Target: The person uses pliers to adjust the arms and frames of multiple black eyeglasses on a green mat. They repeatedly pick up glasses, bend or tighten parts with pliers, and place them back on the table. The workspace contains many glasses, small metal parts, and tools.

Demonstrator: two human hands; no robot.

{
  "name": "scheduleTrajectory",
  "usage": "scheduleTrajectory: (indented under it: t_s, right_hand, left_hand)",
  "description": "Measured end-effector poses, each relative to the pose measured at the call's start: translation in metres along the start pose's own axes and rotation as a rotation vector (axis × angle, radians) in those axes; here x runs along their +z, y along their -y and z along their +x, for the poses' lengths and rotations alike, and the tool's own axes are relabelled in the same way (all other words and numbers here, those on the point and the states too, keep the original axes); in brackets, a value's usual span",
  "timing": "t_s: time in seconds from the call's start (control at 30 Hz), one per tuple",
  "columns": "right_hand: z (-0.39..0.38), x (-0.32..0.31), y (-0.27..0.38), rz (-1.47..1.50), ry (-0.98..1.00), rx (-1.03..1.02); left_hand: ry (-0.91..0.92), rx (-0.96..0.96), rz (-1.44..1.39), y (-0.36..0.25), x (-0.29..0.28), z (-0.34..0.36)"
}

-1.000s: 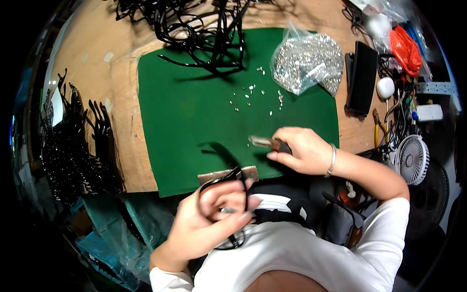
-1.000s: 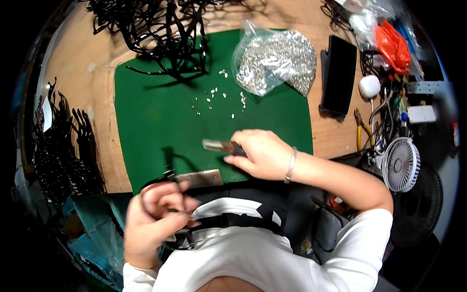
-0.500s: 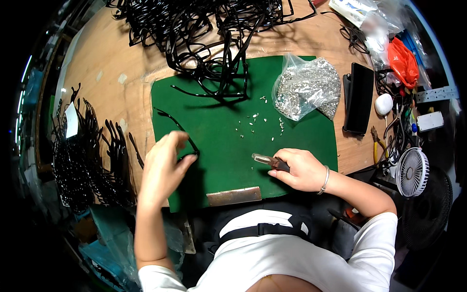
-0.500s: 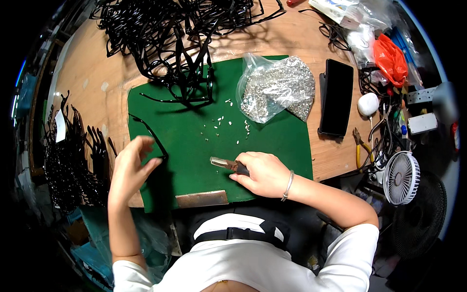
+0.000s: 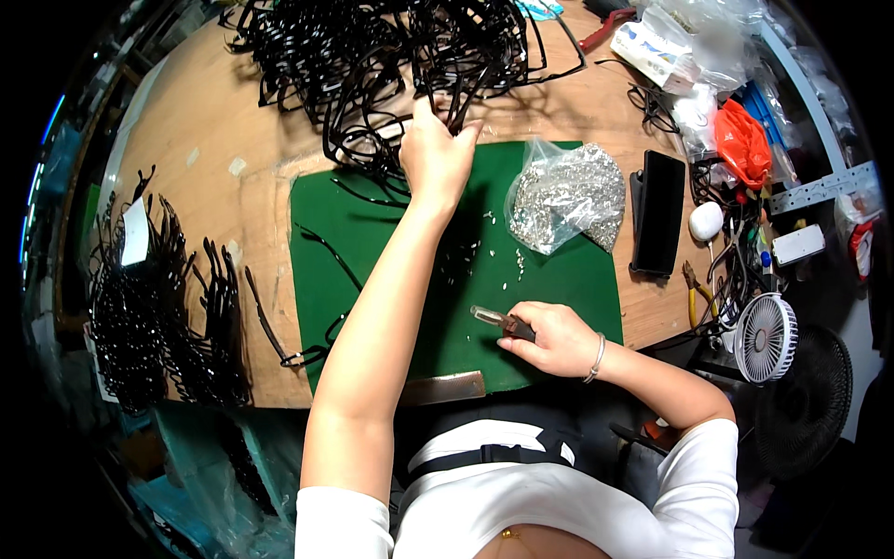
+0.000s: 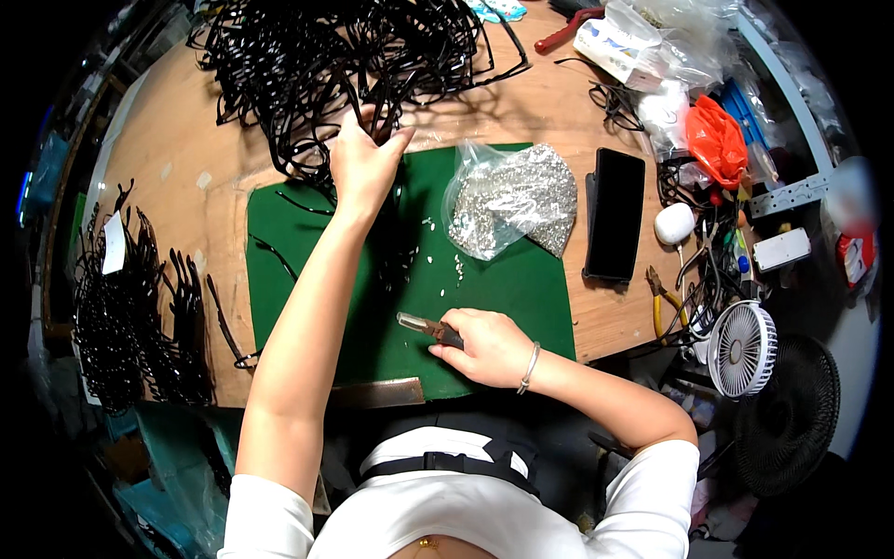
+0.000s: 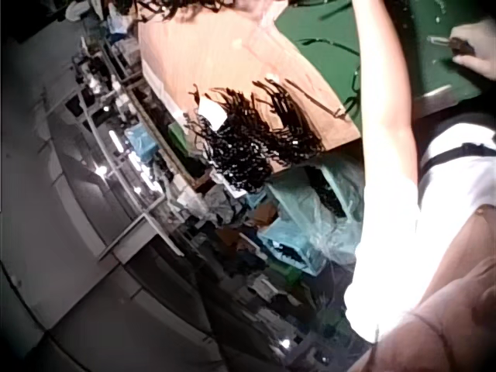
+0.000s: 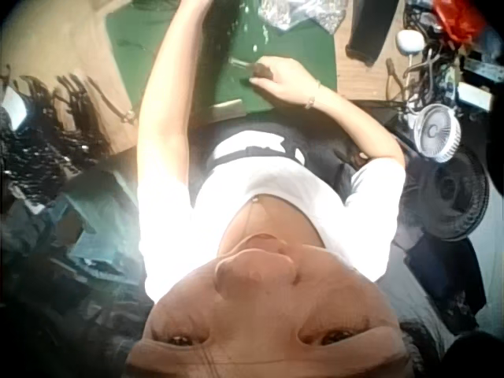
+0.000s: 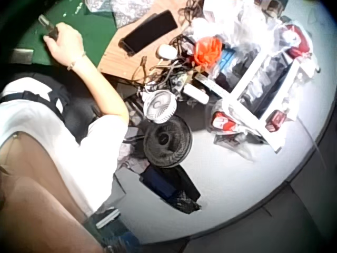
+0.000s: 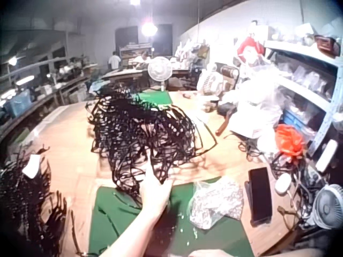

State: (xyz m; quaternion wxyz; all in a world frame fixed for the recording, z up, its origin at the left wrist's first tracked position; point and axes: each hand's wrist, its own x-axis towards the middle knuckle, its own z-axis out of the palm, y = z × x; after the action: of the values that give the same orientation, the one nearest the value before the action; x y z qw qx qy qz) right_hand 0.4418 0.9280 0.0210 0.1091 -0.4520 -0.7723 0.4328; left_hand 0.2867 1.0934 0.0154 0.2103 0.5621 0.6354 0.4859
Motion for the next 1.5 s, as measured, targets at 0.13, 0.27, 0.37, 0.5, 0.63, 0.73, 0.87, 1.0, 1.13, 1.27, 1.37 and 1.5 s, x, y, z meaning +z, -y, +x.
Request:
scheduleTrajectory:
  t_s: [0.13, 0.27, 0.37, 0.5, 0.63, 0.73, 0.87, 1.0, 1.13, 1.27, 1.37, 1.5]
  right_hand:
    - [0.0, 0.0, -0.003, 0.004, -0.01, -0.009]
    - [-0.001, -0.002, -0.009, 0.049, -0.029, 0.008]
    - [0.003, -0.002, -0.002, 0.013, -0.033, 0.027]
    - [0.003, 0.0, -0.003, -0.007, -0.019, 0.034]
    - [0.005, -0.001, 0.002, 0.005, -0.01, 0.064]
    - [0.004, 0.0, 0.002, -0.023, -0.013, 0.069]
    - [-0.003, 0.001, -0.006, -0.011, -0.083, 0.077]
    - [0.003, 0.003, 0.001, -0.066, -0.053, 0.081]
    - [-0.004, 0.006, 0.001, -0.042, -0.048, -0.06]
    - [-0.015, -0.009, 0.006, 0.041, -0.028, 0.072]
    - [0.002, -0.003, 0.019, 0.009, -0.008, -0.014]
    - [0.019, 0.022, 0.014, -0.158, -0.011, -0.049]
  left_hand:
    - [0.174, 0.095, 0.003, 0.016, -0.004, 0.007]
    - [0.155, -0.1, -0.534, -0.006, -0.062, 0.008]
    - [-0.113, -0.323, -1.219, 0.023, -0.097, 0.018]
    - [-0.215, -0.658, -1.286, 0.084, -0.132, 0.017]
    - [-0.349, -0.861, -0.741, 0.104, -0.137, 0.034]
    - [-0.429, -0.472, -0.127, 0.102, -0.142, 0.039]
    - [-0.336, 0.304, 0.446, 0.025, -0.121, 0.0]
    - [0.287, 0.465, 0.586, 0.022, -0.063, -0.048]
    - [0.381, 0.156, 0.047, 0.017, -0.061, -0.034]
    - [0.585, -0.228, -1.176, -0.029, -0.094, -0.008]
    - [0.717, -0.082, -1.604, -0.028, -0.126, -0.01]
    - [0.643, -0.07, -1.321, -0.055, -0.155, -0.072]
